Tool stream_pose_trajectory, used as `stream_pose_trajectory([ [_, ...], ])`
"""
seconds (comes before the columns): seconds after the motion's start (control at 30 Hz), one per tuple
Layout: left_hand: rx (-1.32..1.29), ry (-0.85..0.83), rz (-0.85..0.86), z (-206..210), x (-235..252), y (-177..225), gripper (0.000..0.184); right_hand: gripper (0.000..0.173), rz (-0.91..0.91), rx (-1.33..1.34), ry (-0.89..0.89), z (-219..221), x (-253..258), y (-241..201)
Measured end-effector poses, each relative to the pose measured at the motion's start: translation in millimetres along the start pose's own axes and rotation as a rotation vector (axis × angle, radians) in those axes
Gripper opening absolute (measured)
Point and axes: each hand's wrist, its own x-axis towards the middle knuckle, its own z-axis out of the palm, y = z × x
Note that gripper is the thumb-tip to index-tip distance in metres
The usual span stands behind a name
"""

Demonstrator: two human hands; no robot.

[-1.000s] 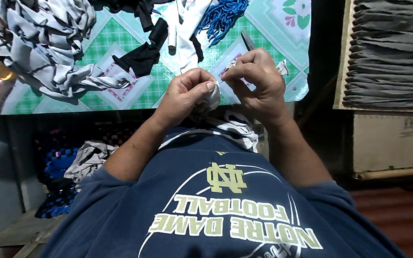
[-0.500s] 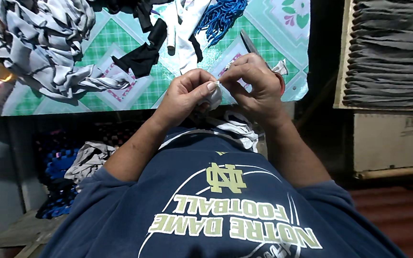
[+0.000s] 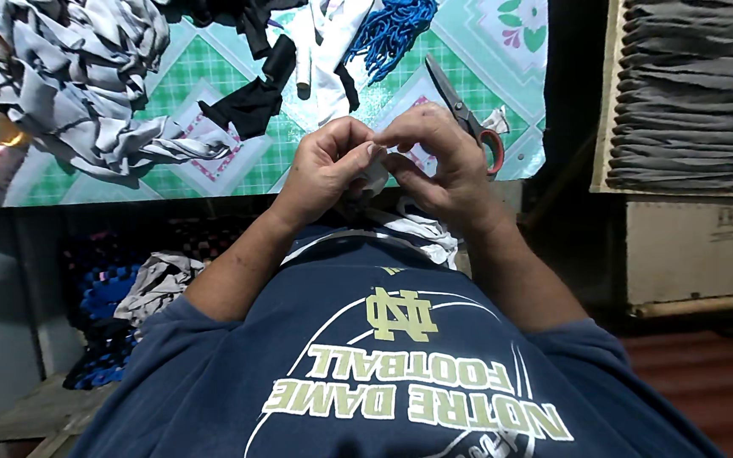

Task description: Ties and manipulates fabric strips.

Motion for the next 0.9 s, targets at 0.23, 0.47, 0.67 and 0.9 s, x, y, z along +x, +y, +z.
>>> stream_pose_trajectory([
  [0.23,0.075,0.0,0.004,-2,2,-3,0.005,0.012,-0.014,0.288,0.106,2,4,-3],
  [0.47,0.103,0.023,-0.029,-9,1,-9,0.006,0.019,0.136,0.801,0.421,-57,14,-20],
  [0.67,0.138,-0.008,-0.011,-2,3,-6,0.007,0.021,0.044,0.497,0.596,-62,10,-15],
  [0.9,0.185,-0.072,0.052,3,1,0,0.007,0.043,0.296,0.171,-0.035,-28,-5,-7],
])
